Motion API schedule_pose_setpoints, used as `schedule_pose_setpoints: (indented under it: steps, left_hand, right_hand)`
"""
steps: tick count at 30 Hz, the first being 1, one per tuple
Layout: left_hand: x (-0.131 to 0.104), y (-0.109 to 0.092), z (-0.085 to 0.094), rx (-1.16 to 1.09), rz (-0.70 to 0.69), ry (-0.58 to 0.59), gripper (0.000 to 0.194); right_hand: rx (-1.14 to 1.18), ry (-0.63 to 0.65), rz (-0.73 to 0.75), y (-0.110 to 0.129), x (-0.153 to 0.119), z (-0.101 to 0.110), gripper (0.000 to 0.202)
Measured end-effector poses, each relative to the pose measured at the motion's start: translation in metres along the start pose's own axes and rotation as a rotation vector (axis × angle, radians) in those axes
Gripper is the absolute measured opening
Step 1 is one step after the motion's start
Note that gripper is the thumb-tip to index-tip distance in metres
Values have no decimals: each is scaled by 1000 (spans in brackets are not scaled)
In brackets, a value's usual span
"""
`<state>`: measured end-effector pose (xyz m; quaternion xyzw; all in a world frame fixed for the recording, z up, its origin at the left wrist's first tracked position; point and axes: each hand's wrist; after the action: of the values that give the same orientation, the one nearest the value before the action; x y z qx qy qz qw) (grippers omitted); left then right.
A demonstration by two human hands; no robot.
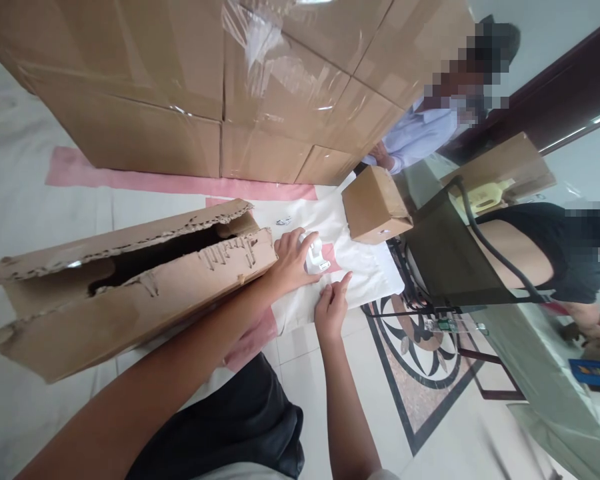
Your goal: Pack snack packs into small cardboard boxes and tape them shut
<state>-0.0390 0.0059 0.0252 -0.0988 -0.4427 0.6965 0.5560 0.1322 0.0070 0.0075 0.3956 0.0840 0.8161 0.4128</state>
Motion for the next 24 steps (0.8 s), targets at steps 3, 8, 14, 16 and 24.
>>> schedule_pose_setpoints:
  steps: [3,8,14,16,24]
  left_hand:
    - [0,1,-3,5,-7,-19,94]
    - [0,3,-7,-5,-11,-38,91]
    - [0,2,-4,-17,8,-10,90]
    - [0,1,-3,-19,14,2,91]
    - [0,3,-5,-16,-13,-37,94]
  right_hand:
    - [-28,-4,15,0,0,-1,74]
    - [-65,60,-3,-1,5,0,63]
    - [-4,132,8,0,11,3,54]
    - [-4,127,10,1,11,3,54]
    - [18,58,-42,2,3,0,80]
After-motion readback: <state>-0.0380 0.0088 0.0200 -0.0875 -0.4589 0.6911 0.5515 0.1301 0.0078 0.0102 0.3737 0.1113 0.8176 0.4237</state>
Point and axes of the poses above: each hand's wrist, its own x-axis towards the middle knuckle, its own z-axis out of the back of the hand, y = z × x, and after that the axes turned 6 degrees about z, right-handed
